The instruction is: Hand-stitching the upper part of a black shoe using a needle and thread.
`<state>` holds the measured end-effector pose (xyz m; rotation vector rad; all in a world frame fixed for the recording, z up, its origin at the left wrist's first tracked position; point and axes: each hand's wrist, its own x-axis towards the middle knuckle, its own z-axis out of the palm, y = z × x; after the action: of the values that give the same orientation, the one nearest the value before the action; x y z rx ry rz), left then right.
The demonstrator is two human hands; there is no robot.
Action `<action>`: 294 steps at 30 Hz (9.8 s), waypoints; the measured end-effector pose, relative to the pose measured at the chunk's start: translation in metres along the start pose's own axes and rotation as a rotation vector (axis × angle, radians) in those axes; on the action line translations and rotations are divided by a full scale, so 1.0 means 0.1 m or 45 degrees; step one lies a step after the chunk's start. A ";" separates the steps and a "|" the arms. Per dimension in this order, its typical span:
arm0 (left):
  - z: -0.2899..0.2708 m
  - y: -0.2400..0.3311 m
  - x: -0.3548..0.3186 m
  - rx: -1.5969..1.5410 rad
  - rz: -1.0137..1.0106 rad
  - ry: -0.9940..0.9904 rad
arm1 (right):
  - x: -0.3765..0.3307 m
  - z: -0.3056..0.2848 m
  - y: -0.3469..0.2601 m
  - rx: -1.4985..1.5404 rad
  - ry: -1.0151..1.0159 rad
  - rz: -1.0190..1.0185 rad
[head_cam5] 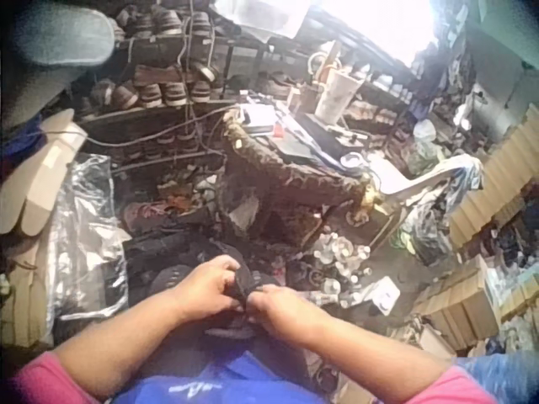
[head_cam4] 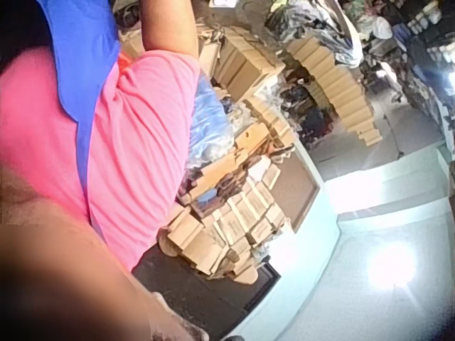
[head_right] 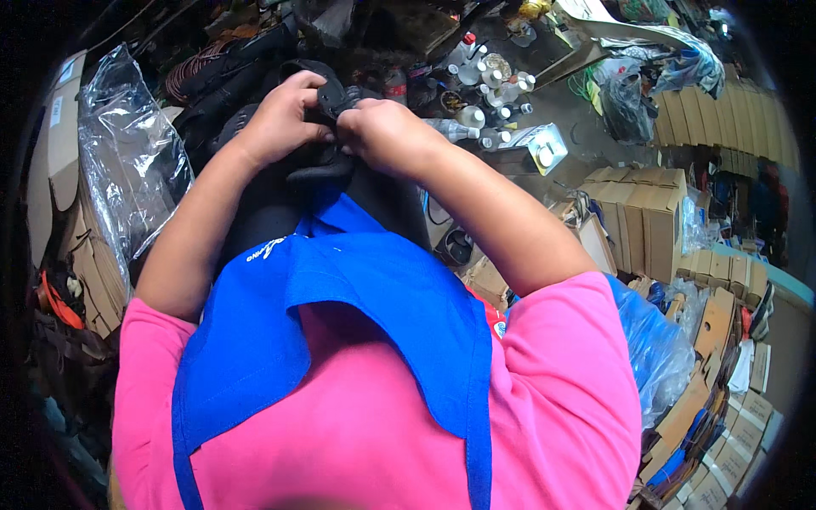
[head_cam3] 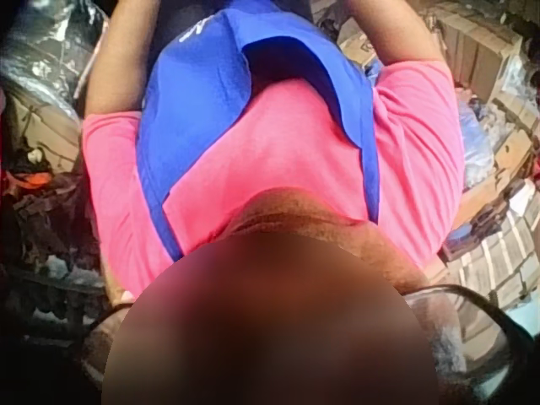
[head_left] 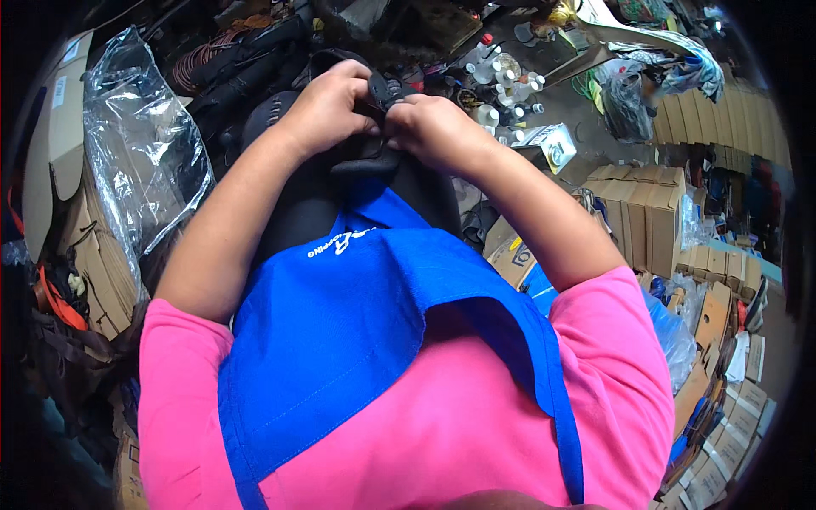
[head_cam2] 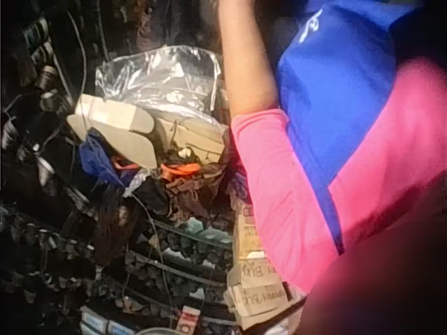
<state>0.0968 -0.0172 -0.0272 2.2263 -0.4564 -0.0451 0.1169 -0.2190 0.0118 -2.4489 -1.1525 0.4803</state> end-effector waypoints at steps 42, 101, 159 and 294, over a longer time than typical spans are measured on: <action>-0.08 0.58 -0.74 0.184 0.000 -0.063 | -0.75 0.19 0.78 1.115 0.629 0.760; -0.08 -0.03 0.27 -0.613 -0.216 -0.539 | -0.27 -0.34 -0.05 -0.048 0.027 0.112; -0.10 -0.15 0.33 -0.417 -0.042 -0.639 | 0.06 -0.17 0.75 0.907 -0.414 0.125; -0.02 0.35 -0.33 0.062 -0.363 -0.082 | -0.30 0.07 0.53 0.630 0.058 0.161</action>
<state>0.0554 -0.0249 -0.0036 2.3277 -0.1729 -0.2593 0.1298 -0.2726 -0.0159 -2.0912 -0.7506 0.6546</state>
